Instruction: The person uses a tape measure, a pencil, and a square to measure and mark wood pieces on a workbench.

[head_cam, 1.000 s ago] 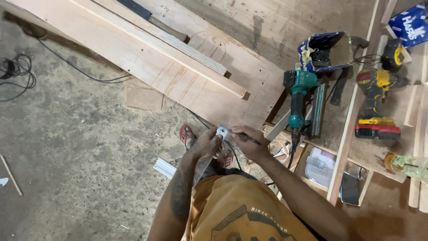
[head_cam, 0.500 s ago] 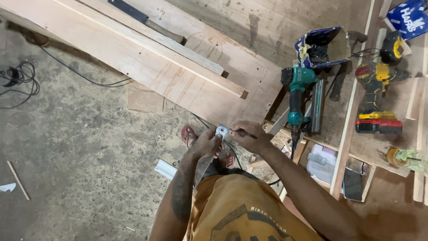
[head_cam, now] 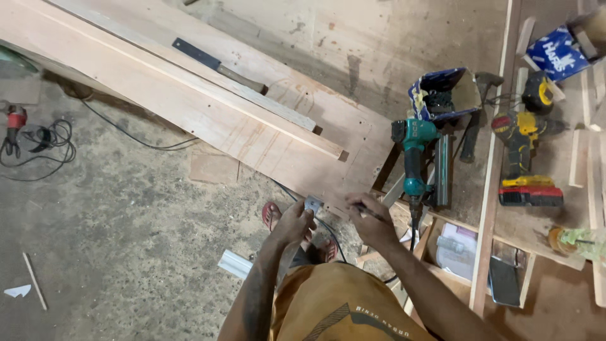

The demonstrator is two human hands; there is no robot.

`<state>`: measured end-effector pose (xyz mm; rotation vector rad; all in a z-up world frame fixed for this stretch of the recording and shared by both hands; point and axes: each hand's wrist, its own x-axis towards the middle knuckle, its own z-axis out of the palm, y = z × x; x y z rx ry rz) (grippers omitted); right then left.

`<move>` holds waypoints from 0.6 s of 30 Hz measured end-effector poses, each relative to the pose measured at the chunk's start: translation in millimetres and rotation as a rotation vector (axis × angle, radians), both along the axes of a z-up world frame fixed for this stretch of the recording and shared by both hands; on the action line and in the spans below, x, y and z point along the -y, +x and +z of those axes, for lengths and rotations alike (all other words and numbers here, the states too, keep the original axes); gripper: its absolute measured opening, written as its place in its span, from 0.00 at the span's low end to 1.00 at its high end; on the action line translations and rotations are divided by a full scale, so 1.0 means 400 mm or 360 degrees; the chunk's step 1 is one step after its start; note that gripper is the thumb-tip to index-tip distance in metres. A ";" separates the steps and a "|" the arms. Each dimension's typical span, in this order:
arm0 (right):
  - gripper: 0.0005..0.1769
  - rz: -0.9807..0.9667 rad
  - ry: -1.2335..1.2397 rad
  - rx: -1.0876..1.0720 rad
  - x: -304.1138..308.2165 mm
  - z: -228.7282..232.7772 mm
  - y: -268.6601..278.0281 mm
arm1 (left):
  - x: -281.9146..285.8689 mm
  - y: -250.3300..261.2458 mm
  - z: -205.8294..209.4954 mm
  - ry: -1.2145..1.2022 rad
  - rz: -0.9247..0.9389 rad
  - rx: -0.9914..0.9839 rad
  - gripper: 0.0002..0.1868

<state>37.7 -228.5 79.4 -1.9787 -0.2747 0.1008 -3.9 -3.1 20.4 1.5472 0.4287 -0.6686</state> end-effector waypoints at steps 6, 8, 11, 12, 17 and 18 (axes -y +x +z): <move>0.20 0.0099 -0.0273 -0.0832 -0.064 0.071 -0.053 | -0.041 0.021 0.207 0.0373 -0.0177 -0.0085 0.17; 0.40 0.0023 -0.0517 -0.0874 -0.090 0.020 -0.051 | -0.072 0.052 0.276 0.0634 -0.0126 -0.0153 0.11; 0.33 0.0011 -0.0448 -0.0897 -0.139 0.060 -0.013 | -0.168 0.099 0.183 0.0565 -0.0116 -0.0085 0.15; 0.33 0.0008 -0.0440 -0.0892 -0.155 0.052 0.003 | -0.205 0.113 0.175 0.0572 -0.0119 -0.0079 0.15; 0.30 -0.0237 -0.0628 -0.0437 -0.257 0.059 0.140 | -0.391 0.296 0.078 0.1229 -0.0596 0.0237 0.18; 0.30 -0.0326 -0.0610 -0.0445 -0.283 0.032 0.177 | -0.412 0.324 0.053 0.1231 -0.0677 0.0280 0.18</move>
